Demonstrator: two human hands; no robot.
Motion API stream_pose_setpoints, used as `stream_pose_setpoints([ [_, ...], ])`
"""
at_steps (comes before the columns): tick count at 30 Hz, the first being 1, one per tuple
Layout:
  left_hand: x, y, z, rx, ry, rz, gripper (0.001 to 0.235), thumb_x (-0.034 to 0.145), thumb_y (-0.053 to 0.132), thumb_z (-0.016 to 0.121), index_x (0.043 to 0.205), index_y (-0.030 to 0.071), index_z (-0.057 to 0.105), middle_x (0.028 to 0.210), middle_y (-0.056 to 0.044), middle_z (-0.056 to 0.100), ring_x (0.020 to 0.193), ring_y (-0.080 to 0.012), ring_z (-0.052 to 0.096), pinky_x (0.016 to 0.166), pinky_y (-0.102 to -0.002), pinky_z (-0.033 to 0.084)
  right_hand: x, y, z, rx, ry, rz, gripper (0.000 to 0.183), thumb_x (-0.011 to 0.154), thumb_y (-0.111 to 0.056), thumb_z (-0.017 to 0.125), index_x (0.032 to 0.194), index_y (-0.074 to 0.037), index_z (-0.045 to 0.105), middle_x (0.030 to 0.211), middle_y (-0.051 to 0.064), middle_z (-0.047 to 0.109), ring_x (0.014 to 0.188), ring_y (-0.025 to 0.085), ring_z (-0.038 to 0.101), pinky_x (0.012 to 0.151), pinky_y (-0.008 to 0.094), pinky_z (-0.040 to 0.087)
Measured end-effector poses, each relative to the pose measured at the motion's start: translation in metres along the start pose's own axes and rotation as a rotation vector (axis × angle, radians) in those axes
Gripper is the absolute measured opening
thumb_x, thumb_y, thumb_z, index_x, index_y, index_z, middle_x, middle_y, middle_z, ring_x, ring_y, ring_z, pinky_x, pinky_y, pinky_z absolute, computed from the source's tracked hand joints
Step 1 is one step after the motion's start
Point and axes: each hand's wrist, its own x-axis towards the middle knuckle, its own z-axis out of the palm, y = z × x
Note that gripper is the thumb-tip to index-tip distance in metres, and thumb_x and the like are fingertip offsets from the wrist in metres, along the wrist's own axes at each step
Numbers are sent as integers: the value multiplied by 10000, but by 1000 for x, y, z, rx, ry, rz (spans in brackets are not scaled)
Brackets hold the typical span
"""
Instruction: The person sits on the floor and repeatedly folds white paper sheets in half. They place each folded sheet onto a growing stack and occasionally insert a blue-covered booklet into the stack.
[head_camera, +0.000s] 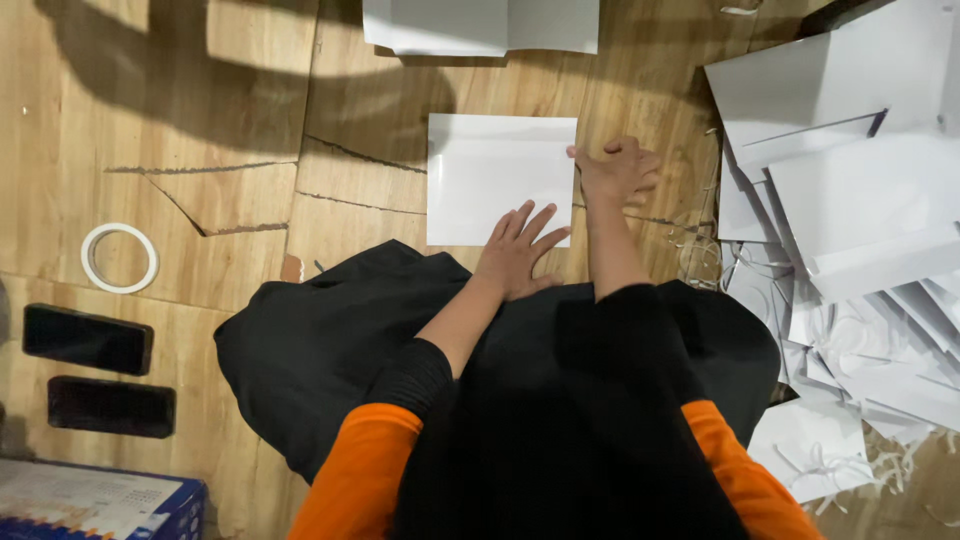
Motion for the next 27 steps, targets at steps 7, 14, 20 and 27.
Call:
stream_pose_setpoints([
  [7,7,-4,4,-76,57,3,718,930,702,329,1563,393,188,1662,28,85,1536,-273,50,1253,-458,21,-34,20,-53,123,-281,-220,462,897,-371,755,1197,-213,442,1452,118,359,1274,359,413,977,456,412],
  [14,7,-9,24,-107,251,60,646,901,618,438,1444,270,399,1608,5,232,1504,-260,130,1248,-464,30,-13,44,-18,-114,-170,-236,602,722,-375,870,1139,-217,465,1499,97,247,1324,384,228,1069,572,204],
  [20,10,-11,21,-92,210,17,654,893,599,380,1452,260,378,1622,7,204,1518,-242,100,1243,-485,-35,-9,12,-11,-116,-88,-175,545,775,-347,885,1115,-215,480,1394,69,272,1289,338,234,1022,482,266],
  [27,17,-10,31,-250,337,-9,488,875,448,440,1303,216,402,1591,-50,241,1507,-258,149,1238,-520,4,-76,62,-71,-365,-415,-256,951,706,-331,881,1481,-213,344,1528,137,178,1399,404,197,1132,512,191],
])
